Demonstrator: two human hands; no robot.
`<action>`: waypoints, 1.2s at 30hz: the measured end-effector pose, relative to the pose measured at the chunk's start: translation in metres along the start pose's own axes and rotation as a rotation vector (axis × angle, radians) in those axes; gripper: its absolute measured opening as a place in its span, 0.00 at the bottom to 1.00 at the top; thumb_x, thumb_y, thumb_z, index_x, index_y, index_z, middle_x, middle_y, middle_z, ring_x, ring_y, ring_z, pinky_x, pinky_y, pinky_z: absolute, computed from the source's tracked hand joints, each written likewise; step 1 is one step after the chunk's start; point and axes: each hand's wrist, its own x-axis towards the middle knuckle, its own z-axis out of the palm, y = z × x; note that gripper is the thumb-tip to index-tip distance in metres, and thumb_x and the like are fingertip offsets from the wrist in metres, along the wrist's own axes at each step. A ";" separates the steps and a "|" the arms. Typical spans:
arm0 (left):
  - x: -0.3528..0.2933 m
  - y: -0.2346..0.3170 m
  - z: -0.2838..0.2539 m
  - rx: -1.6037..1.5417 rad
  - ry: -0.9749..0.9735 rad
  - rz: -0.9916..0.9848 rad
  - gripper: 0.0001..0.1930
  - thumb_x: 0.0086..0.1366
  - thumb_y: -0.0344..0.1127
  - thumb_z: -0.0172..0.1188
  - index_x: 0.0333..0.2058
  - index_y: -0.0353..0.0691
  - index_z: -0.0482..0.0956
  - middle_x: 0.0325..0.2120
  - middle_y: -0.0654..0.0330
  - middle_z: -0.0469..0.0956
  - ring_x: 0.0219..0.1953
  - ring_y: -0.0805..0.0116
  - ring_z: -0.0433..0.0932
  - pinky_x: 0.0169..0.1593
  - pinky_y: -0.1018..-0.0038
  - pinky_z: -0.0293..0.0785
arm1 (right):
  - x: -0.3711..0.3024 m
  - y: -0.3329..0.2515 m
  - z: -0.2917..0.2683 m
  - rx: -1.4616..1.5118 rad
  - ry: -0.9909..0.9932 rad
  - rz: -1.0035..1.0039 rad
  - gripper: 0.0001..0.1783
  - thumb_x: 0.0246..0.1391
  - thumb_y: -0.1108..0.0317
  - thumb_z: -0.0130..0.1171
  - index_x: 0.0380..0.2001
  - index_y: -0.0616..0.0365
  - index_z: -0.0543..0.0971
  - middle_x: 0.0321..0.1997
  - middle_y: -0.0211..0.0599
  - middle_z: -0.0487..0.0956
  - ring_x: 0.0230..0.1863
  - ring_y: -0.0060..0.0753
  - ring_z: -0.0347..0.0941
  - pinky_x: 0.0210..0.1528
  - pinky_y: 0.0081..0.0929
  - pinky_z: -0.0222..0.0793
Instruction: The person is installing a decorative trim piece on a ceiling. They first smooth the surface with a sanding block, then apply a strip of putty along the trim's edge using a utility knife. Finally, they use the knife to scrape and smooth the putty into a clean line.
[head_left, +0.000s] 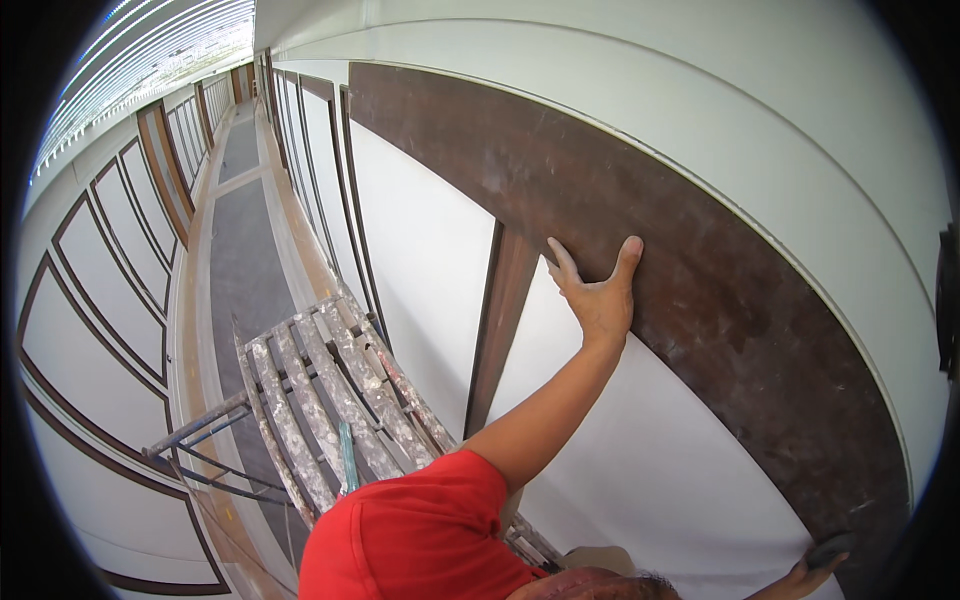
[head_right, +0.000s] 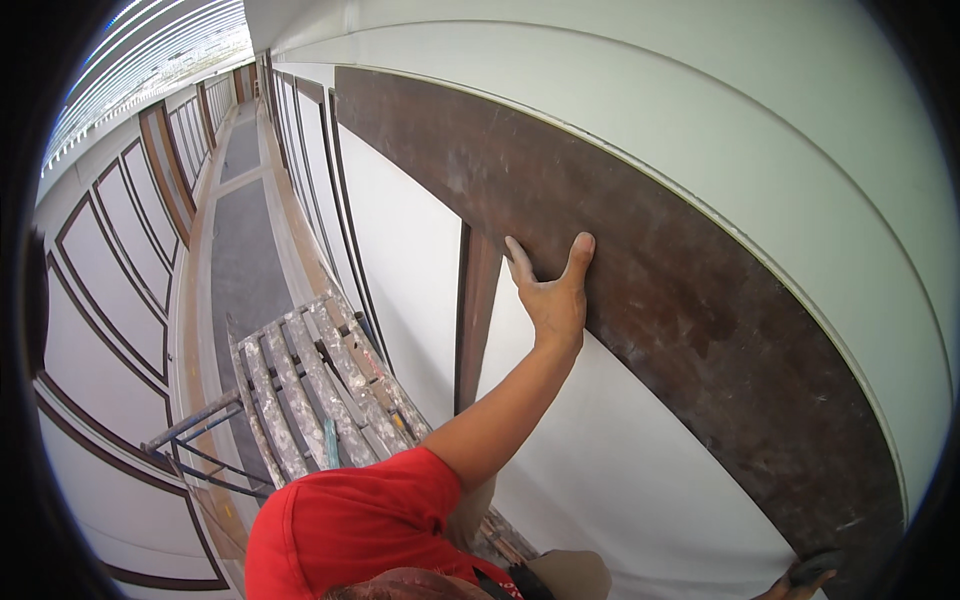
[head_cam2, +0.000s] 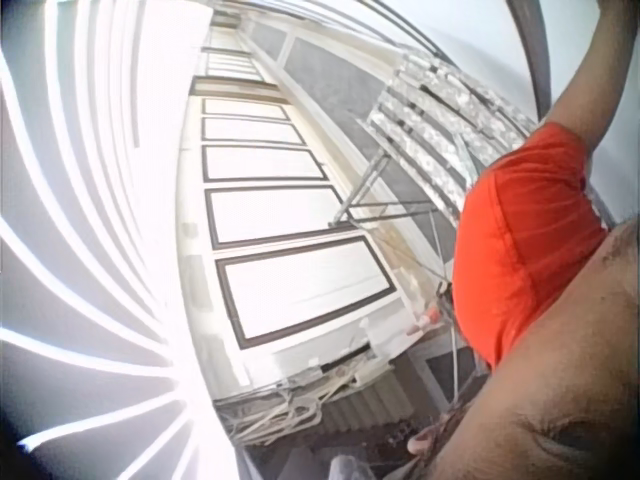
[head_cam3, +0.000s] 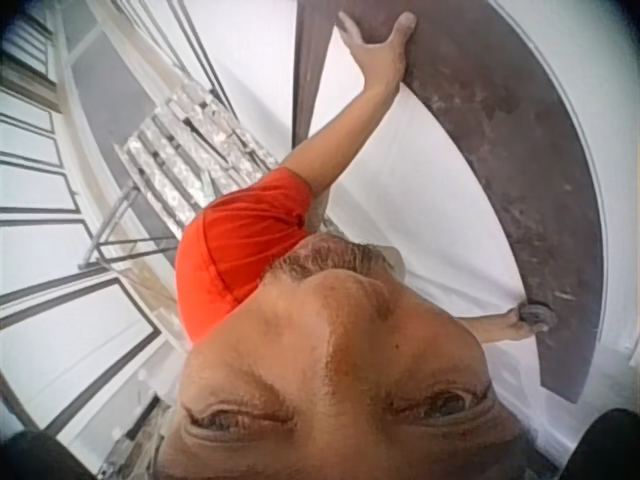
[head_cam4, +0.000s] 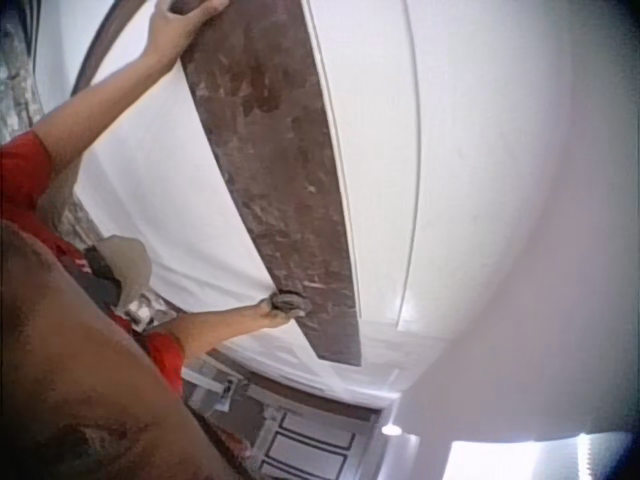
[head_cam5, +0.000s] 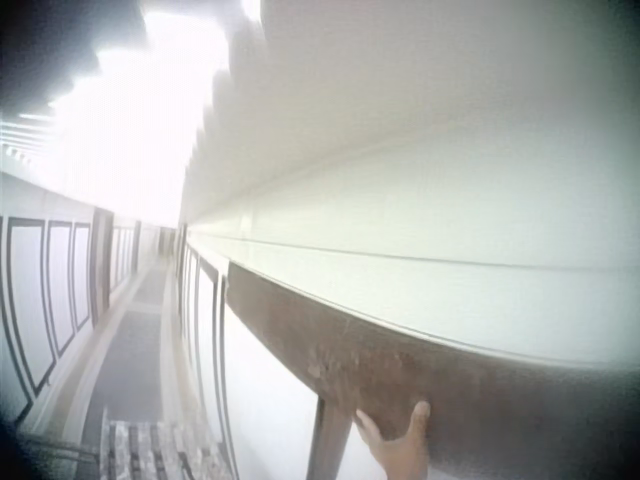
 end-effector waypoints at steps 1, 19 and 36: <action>-0.001 0.002 0.001 0.010 -0.002 -0.002 0.74 0.48 0.69 0.77 0.76 0.34 0.38 0.75 0.32 0.33 0.78 0.40 0.34 0.77 0.51 0.39 | 0.014 0.003 -0.019 -0.004 -0.183 0.018 0.28 0.63 0.37 0.57 0.26 0.53 0.73 0.24 0.30 0.72 0.29 0.30 0.68 0.44 0.30 0.71; 0.006 -0.002 -0.004 -0.076 0.010 0.072 0.72 0.48 0.64 0.80 0.74 0.24 0.42 0.74 0.33 0.41 0.76 0.42 0.47 0.76 0.57 0.49 | 0.078 0.030 -0.086 -0.056 0.090 0.085 0.46 0.59 0.40 0.66 0.67 0.66 0.69 0.67 0.49 0.70 0.65 0.47 0.68 0.71 0.45 0.62; 0.030 0.006 -0.014 -0.182 -0.104 0.069 0.67 0.53 0.51 0.81 0.74 0.25 0.41 0.69 0.39 0.61 0.65 0.49 0.69 0.69 0.59 0.67 | 0.007 0.036 -0.021 0.200 -0.004 0.138 0.19 0.65 0.54 0.65 0.52 0.54 0.82 0.48 0.32 0.85 0.46 0.33 0.82 0.50 0.32 0.81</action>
